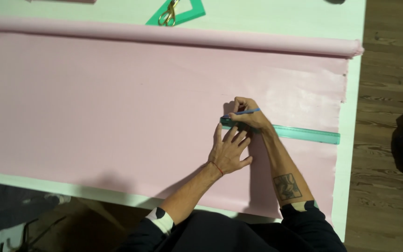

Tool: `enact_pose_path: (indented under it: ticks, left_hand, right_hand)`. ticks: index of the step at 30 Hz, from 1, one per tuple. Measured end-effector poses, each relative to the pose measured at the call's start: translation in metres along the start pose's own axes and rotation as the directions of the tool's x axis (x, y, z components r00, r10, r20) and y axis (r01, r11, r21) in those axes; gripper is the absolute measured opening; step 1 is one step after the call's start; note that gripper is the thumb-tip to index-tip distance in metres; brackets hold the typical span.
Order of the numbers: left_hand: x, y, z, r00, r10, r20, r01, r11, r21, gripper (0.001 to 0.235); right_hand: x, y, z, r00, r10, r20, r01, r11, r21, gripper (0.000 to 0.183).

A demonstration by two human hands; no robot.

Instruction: Measuring and marking a large roll of pink leather on a cutting table using a ruler and pen.

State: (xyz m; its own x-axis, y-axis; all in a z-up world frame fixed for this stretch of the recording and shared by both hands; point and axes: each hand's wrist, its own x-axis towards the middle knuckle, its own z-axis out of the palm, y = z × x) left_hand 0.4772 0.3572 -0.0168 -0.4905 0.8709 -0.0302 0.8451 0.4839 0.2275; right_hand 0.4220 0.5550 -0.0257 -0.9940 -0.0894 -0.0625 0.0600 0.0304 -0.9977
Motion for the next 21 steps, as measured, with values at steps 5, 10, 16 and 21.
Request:
enact_pose_path:
  ticks: [5,10,16,21]
  left_hand:
    - [0.0054,-0.0014,-0.0035,1.0,-0.003,0.004,0.003,1.0,-0.021,0.073]
    - [0.002,-0.0006,-0.0025,1.0,0.008,-0.004,-0.008,1.0,-0.011,0.07]
    - [0.0019,-0.0001,-0.0024,1.0,0.01,-0.013,-0.01,1.0,-0.025,0.069]
    - [0.0027,0.0,-0.0042,1.0,-0.003,-0.013,0.002,1.0,-0.025,0.068]
  right_hand:
    - [-0.0025,-0.001,0.002,0.999,-0.044,0.0,0.044,0.998,-0.039,0.029]
    - [-0.0065,-0.0039,0.0085,0.999,0.024,-0.038,-0.024,1.0,0.007,0.026]
    - [-0.0056,-0.0038,0.0078,0.997,0.053,-0.049,-0.054,0.998,-0.023,0.026]
    - [-0.0053,-0.0065,0.0087,0.998,0.048,-0.048,-0.049,0.999,-0.015,0.026]
